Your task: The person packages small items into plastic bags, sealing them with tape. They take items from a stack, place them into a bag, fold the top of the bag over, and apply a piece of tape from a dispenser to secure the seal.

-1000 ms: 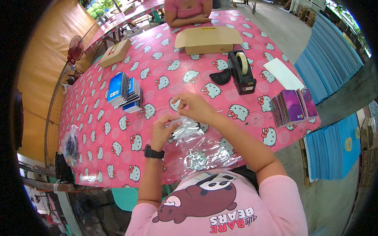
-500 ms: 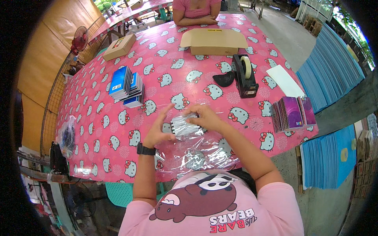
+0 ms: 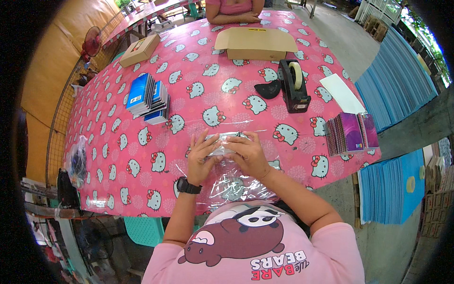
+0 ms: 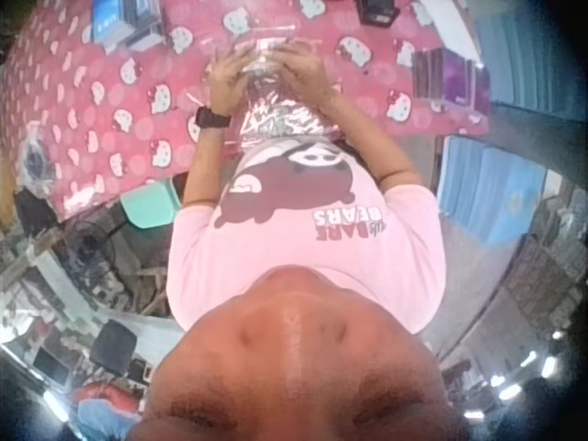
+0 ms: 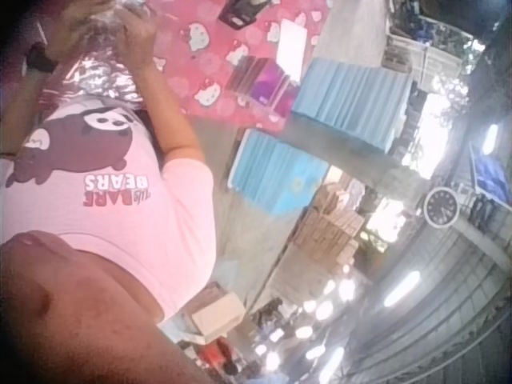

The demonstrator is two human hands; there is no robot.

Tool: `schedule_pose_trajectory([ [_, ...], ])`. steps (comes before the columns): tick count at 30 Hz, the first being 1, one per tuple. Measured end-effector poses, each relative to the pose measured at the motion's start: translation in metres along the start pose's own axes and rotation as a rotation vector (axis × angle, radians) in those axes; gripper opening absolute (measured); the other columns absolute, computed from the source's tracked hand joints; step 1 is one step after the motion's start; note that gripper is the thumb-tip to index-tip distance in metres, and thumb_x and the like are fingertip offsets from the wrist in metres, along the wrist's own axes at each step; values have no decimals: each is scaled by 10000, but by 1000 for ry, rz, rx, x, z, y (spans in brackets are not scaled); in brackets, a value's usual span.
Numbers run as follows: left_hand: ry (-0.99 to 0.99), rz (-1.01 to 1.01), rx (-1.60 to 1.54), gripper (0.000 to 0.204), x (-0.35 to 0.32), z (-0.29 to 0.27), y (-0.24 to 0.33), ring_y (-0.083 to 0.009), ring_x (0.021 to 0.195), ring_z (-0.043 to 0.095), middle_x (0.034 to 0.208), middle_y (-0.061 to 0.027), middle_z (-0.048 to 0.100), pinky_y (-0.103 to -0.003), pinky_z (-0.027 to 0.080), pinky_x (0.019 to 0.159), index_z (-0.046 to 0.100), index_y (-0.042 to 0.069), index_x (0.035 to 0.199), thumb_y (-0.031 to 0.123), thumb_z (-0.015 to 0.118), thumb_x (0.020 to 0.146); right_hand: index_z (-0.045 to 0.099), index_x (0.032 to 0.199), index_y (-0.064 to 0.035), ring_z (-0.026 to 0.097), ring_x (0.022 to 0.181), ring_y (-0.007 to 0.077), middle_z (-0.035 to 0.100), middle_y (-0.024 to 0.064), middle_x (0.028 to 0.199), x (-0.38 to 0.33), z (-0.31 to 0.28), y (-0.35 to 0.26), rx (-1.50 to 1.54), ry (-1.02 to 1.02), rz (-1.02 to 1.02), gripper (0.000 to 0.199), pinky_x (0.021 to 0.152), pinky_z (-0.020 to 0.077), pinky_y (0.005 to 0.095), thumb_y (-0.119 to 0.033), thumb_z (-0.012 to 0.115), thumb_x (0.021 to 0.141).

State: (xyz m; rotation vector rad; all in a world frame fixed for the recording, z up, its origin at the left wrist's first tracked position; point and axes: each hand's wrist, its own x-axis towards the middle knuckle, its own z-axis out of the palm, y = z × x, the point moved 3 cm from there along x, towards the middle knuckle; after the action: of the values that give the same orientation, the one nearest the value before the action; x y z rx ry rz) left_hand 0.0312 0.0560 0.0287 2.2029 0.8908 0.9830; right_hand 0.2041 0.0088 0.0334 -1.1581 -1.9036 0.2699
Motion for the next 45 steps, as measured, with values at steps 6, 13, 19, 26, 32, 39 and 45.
schedule_pose_trajectory([
  [6,80,-39,-69,252,-1,0,-5,-253,1255,443,1133,-46,645,-506,100,1100,702,114,1013,194,691,775,644,1050,-98,597,996,195,660,66,1019,2,0,-6,67,74,103,306,970,318,440,-218,694,772],
  [13,263,-145,-117,465,0,4,-1,-193,1036,585,910,-57,702,-470,131,1104,560,44,1214,184,687,789,632,1050,-74,600,899,185,664,44,964,4,7,-6,60,121,165,297,942,329,418,-185,688,780],
  [19,320,-246,-312,701,5,4,-11,-177,989,573,872,-16,696,-433,233,1031,381,24,1354,222,719,773,561,1135,-72,599,805,176,652,25,841,23,-2,-21,118,166,235,377,925,318,385,-155,678,787],
  [26,117,-70,-163,834,5,-9,4,-201,1041,536,996,-31,654,-392,268,987,383,55,1363,228,786,654,535,1179,-92,585,921,196,658,46,827,27,-3,-20,285,8,383,429,965,287,386,-153,678,779],
  [32,-33,-36,21,810,3,-6,0,-221,1067,513,1086,-63,626,-370,333,980,380,50,1372,171,773,674,548,1151,-74,538,1072,236,670,62,912,23,-9,-19,166,151,177,407,976,294,398,-198,681,787],
  [39,201,-155,-405,619,-4,9,-8,-177,1075,514,1032,-43,667,-365,283,966,437,40,1332,214,690,794,555,1127,-61,587,1016,200,677,45,965,-3,8,-4,91,51,120,445,979,290,407,-240,722,755],
  [45,237,-98,-139,601,1,4,-5,-140,924,578,914,-9,689,-330,308,912,400,14,1353,193,651,837,520,1183,-83,610,925,167,685,51,903,5,3,-16,125,171,222,495,973,293,403,-195,727,748],
])
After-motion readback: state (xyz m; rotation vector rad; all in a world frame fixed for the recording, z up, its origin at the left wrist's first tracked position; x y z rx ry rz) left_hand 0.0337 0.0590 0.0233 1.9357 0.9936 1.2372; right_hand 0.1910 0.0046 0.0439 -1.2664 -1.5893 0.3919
